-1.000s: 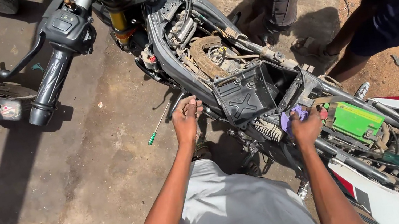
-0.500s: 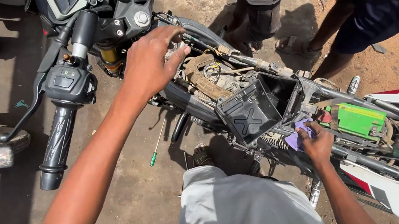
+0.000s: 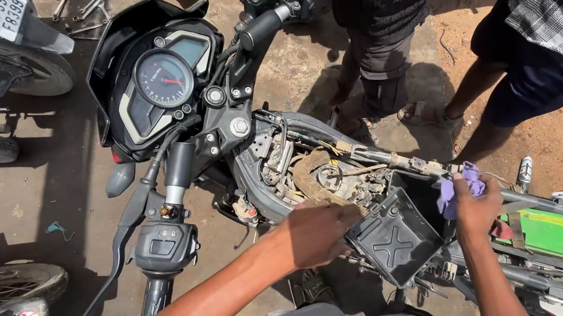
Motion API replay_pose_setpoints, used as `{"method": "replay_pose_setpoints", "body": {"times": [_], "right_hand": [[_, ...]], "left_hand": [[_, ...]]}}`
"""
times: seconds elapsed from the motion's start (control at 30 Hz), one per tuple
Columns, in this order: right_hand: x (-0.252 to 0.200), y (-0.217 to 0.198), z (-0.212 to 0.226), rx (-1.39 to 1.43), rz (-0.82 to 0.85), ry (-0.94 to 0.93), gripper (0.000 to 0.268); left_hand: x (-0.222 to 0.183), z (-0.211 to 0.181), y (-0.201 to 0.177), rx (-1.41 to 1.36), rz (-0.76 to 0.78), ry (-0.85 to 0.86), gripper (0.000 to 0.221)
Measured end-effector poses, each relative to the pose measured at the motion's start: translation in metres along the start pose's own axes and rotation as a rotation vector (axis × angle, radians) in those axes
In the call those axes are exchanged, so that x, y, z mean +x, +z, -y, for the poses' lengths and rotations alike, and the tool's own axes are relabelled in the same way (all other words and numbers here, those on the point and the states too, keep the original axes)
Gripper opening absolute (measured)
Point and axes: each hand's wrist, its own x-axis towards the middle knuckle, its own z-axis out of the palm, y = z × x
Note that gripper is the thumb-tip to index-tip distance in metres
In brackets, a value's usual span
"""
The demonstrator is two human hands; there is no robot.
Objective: The person wipes the inside of a motorcycle's air filter housing and its cover with a cloth while comparing the old air filter to a new one.
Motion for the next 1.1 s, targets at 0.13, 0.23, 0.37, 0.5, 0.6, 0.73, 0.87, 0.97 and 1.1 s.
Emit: {"method": "replay_pose_setpoints", "body": {"times": [0.13, 0.23, 0.37, 0.5, 0.6, 0.73, 0.87, 0.97, 1.1], "right_hand": [[0.036, 0.127, 0.005, -0.060, 0.274, 0.026, 0.039], [0.055, 0.230, -0.018, -0.363, 0.516, 0.004, 0.044], [0.028, 0.332, -0.036, -0.572, 0.719, -0.097, 0.038], [-0.012, 0.357, 0.025, -0.210, 0.680, -0.354, 0.036], [-0.030, 0.342, 0.038, -0.170, 0.708, -0.427, 0.053], [-0.033, 0.300, 0.015, -0.266, 0.512, -0.619, 0.040], [-0.029, 0.264, 0.020, -0.687, 0.753, -0.705, 0.031], [-0.025, 0.267, 0.022, -0.915, 0.820, -0.689, 0.022], [-0.032, 0.275, 0.047, -1.083, 0.825, -0.707, 0.025]], "left_hand": [[0.001, 0.010, -0.004, 0.061, 0.030, -0.064, 0.055], [0.002, 0.018, -0.012, 0.111, 0.044, -0.103, 0.051], [0.001, 0.016, -0.022, 0.065, -0.015, -0.125, 0.053], [0.001, 0.013, -0.035, 0.018, -0.013, -0.128, 0.050], [0.000, 0.014, -0.036, -0.014, -0.033, -0.099, 0.051], [0.003, 0.009, -0.044, -0.040, 0.003, -0.050, 0.050], [0.009, -0.004, -0.051, -0.115, 0.074, -0.108, 0.053], [0.008, 0.000, -0.039, -0.106, 0.046, -0.080, 0.056], [0.009, 0.003, -0.044, -0.168, 0.063, -0.120, 0.062]]}}
